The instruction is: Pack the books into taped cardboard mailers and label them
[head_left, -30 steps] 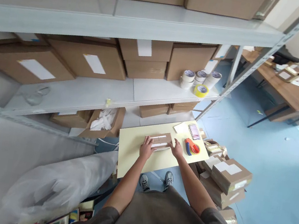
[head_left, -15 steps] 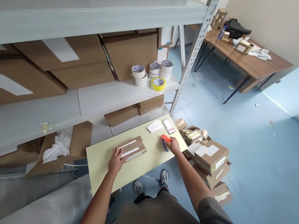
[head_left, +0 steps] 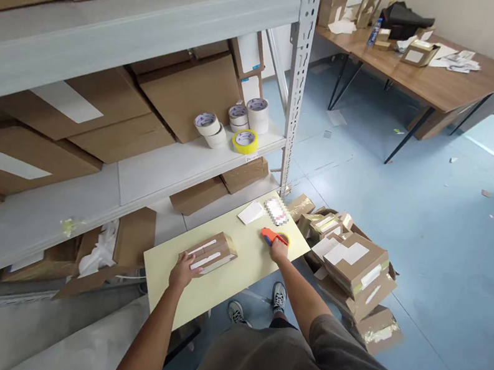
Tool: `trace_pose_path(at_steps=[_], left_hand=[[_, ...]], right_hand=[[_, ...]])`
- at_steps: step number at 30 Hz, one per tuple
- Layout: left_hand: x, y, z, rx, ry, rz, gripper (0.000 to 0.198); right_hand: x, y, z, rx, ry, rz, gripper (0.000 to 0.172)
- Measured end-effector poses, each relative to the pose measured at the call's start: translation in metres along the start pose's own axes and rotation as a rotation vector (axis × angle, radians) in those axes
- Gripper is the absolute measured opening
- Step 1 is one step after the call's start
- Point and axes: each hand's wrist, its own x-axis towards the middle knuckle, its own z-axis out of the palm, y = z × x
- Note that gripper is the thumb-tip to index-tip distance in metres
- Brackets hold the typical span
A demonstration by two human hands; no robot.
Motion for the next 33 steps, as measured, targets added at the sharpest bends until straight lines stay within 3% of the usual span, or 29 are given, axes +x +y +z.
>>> trace_pose_path(at_steps=[3,8,13,17,20,26,33], left_hand=[[-0.002,0.001,-0.002,-0.027,-0.021,0.006,0.069],[-0.011,0.002,0.006,-0.148,0.03,0.036,0.069],[-0.021,0.003,0.023,-0.345,0.062,0.052,0.072],[-0.021,0.001,0.033,-0.451,0.092,0.057,0.078],[-0.021,-0.001,0.038,-0.496,0.087,0.074,0.082],[-0.024,-0.002,0.039,-0.516,0.103,0.091,0.077],[-0.031,-0.004,0.037,-0.562,0.177,0.135,0.073]], right_hand=[[-0.005,-0.003,-0.008,0.009,-0.042,0.023,0.037],[-0.027,-0.027,-0.016,0.066,-0.087,-0.207,0.034],[-0.048,-0.098,-0.015,0.24,-0.186,-0.44,0.044],[-0.051,-0.164,-0.004,0.225,-0.324,-0.594,0.053],[-0.044,-0.19,0.003,0.175,-0.476,-0.64,0.056],[-0.028,-0.192,-0.005,0.154,-0.667,-0.556,0.064],[-0.034,-0.195,-0.008,0.139,-0.731,-0.525,0.063]])
